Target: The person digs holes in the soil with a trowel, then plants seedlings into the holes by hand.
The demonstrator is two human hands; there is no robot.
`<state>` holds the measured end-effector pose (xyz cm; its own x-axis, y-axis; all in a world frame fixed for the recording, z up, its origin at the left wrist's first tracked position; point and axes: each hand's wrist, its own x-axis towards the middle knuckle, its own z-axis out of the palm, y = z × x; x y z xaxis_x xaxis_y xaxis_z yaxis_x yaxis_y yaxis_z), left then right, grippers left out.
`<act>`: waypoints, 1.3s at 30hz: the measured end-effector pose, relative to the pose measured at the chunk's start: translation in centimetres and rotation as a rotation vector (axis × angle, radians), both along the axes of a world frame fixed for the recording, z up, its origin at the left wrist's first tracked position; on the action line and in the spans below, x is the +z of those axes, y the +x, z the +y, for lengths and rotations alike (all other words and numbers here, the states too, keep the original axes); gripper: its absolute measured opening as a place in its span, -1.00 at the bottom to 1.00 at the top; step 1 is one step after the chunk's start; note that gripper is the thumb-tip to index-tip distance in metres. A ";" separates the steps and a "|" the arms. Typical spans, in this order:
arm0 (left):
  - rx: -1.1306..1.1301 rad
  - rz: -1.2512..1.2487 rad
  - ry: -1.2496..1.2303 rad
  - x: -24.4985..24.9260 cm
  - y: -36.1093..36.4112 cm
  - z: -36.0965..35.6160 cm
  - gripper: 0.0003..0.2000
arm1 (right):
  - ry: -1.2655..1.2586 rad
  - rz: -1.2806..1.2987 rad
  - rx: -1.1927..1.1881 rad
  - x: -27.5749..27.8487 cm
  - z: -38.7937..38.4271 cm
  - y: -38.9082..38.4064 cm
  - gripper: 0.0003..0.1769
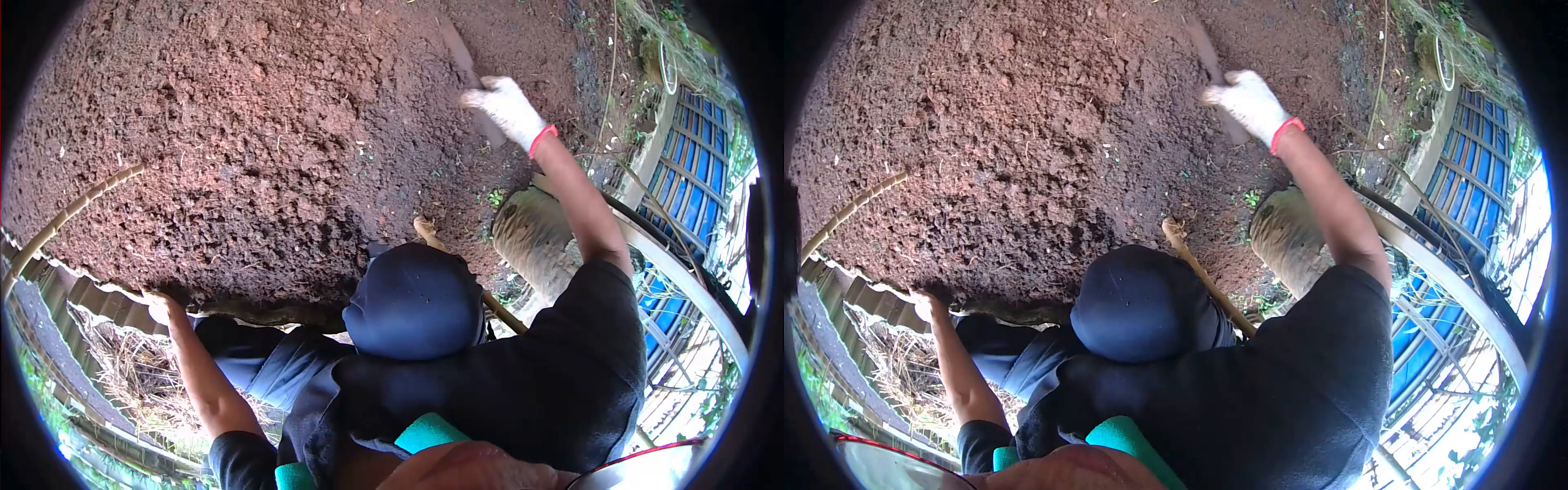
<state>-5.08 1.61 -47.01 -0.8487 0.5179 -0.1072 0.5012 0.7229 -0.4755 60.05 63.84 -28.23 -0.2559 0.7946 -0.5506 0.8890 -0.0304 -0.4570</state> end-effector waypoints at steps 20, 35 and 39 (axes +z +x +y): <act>0.337 -0.010 0.335 4.0 4.1 4.7 -0.63 | 0.084 -0.345 0.055 -6.5 4.5 -2.5 -0.27; 0.004 0.096 0.458 2.5 3.1 3.1 -0.60 | -0.047 -0.322 0.001 -4.5 5.1 -6.2 -0.25; 0.069 0.028 0.456 1.1 1.9 1.8 -0.58 | 0.108 -0.411 0.072 -4.9 4.1 -7.0 -0.26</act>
<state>-3.16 3.46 -45.88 -0.8823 0.4488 0.1416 0.4359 0.8928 -0.1138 53.07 67.92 -33.14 -0.0900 0.8414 -0.5328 0.9958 0.0674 -0.0618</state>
